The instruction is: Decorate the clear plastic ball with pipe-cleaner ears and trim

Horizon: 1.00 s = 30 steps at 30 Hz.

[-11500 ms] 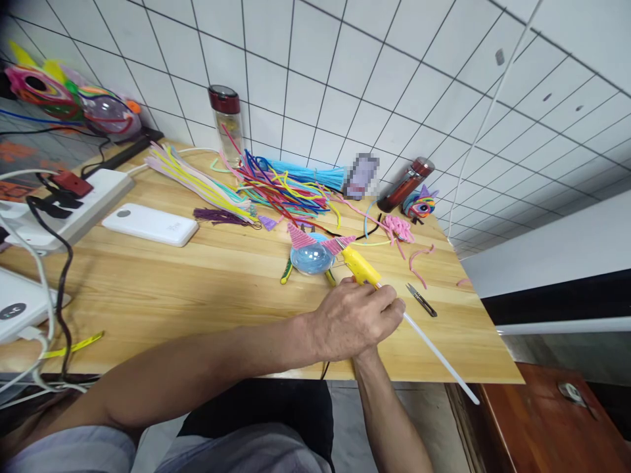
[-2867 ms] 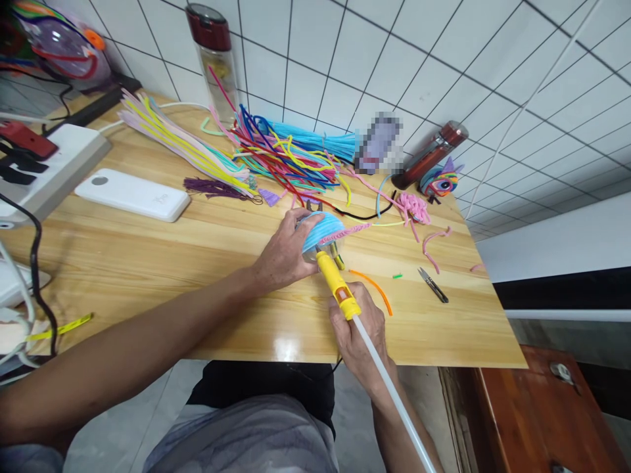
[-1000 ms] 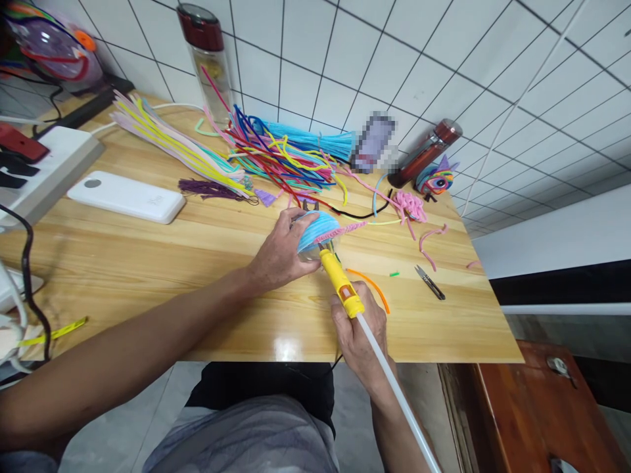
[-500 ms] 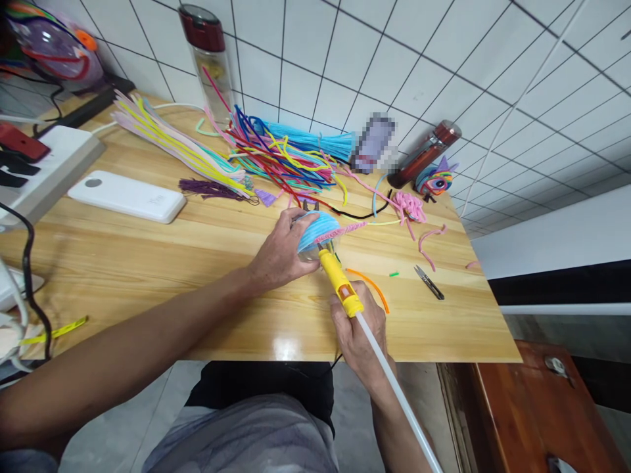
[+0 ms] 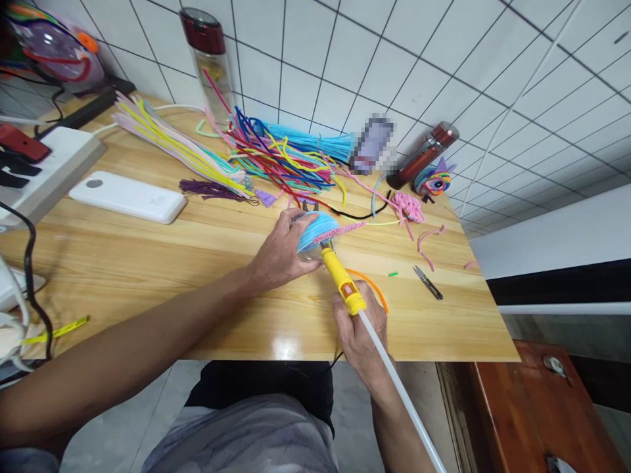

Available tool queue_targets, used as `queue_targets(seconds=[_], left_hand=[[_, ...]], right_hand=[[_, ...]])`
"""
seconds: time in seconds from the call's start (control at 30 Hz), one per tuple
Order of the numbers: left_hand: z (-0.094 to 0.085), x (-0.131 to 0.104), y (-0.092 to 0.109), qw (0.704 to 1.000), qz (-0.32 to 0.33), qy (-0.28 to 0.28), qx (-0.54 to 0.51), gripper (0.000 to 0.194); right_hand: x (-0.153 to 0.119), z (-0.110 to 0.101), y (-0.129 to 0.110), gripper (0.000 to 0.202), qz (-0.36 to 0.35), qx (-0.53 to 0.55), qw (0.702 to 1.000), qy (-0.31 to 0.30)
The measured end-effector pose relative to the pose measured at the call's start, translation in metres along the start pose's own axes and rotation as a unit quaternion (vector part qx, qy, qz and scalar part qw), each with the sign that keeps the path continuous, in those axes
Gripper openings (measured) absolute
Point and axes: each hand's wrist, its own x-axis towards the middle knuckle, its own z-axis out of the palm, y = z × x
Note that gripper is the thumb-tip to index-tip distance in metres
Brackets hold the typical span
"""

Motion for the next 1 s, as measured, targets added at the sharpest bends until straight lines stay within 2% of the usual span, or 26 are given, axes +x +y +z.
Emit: queue_targets(seconds=[1.0], left_hand=[[0.0005,-0.0007,-0.0017,1.0,0.003,0.0,0.006,0.091]], right_hand=[[0.0009,0.0031,-0.0014,0.007,0.018,0.027,0.999,0.005]])
